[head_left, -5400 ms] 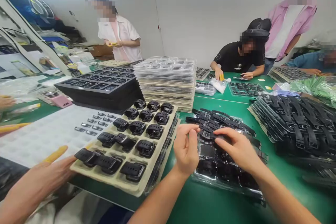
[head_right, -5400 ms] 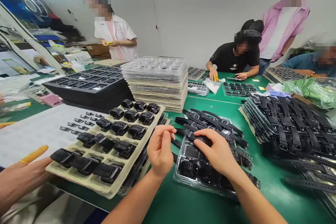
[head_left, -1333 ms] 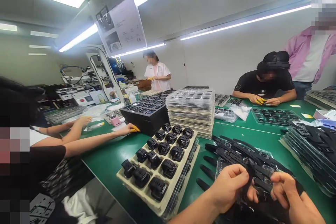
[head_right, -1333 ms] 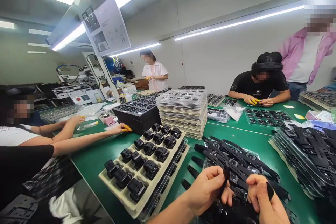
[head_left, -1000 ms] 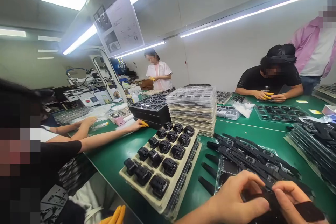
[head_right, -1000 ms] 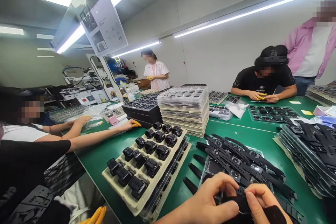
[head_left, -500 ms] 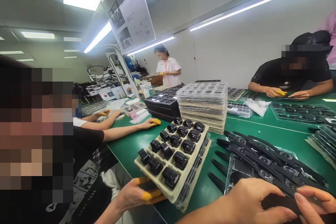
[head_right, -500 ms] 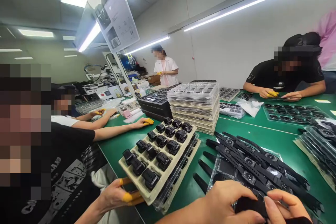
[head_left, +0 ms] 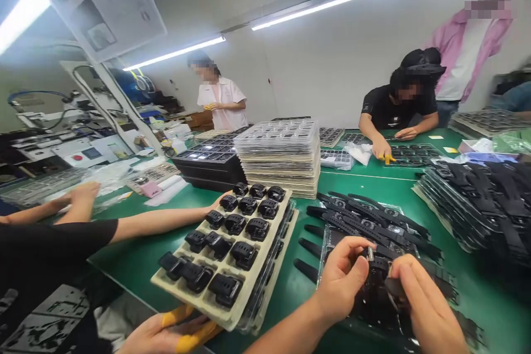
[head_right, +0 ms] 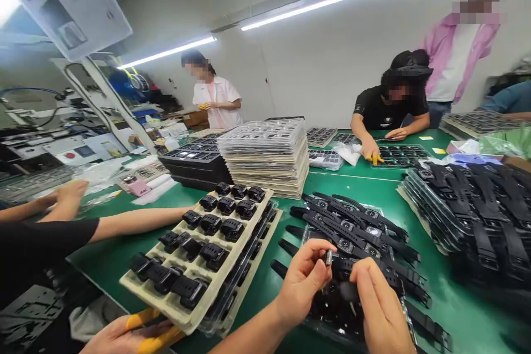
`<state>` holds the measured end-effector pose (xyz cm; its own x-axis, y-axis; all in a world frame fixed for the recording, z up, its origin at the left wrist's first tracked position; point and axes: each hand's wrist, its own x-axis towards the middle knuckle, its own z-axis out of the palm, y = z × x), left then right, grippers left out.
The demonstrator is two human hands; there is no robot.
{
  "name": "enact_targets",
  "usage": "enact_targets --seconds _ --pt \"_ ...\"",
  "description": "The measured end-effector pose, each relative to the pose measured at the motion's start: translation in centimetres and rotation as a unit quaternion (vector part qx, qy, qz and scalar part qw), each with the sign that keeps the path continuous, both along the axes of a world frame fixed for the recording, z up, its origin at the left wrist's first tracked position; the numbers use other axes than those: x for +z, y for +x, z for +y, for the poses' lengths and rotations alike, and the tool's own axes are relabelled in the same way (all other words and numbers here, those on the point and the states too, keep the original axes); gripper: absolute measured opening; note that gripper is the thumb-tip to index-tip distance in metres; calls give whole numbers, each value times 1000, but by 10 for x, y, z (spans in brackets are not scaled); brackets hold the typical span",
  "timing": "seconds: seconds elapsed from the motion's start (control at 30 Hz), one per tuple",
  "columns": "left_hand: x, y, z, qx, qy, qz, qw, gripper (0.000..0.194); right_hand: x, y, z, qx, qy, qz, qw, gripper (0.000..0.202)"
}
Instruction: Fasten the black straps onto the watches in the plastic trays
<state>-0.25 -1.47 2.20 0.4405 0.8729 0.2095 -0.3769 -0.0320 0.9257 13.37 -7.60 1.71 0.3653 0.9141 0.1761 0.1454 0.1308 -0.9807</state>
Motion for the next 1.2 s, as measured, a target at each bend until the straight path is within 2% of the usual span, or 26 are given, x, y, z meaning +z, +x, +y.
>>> enact_targets --seconds 0.17,0.43,0.63,0.83,0.93,1.07,1.2 --pt "6 -1 -10 16 119 78 990 50 6 -13 1 -23 -19 101 994 46" --pt "3 4 -9 30 149 119 981 57 -11 -16 6 -6 -21 185 983 43" --pt "4 4 -6 37 163 155 974 59 -10 -12 7 -16 -38 165 985 46" --pt "5 7 -11 54 166 168 970 61 -5 -23 -1 -86 -43 108 989 50" --pt "8 6 -9 31 165 156 973 63 -7 -15 -2 -18 -42 107 993 57" --pt "15 -1 -3 -52 98 132 985 70 -7 19 7 143 -59 25 988 51" --pt "18 -7 -1 -91 46 106 989 68 14 42 18 178 -36 -83 980 36"
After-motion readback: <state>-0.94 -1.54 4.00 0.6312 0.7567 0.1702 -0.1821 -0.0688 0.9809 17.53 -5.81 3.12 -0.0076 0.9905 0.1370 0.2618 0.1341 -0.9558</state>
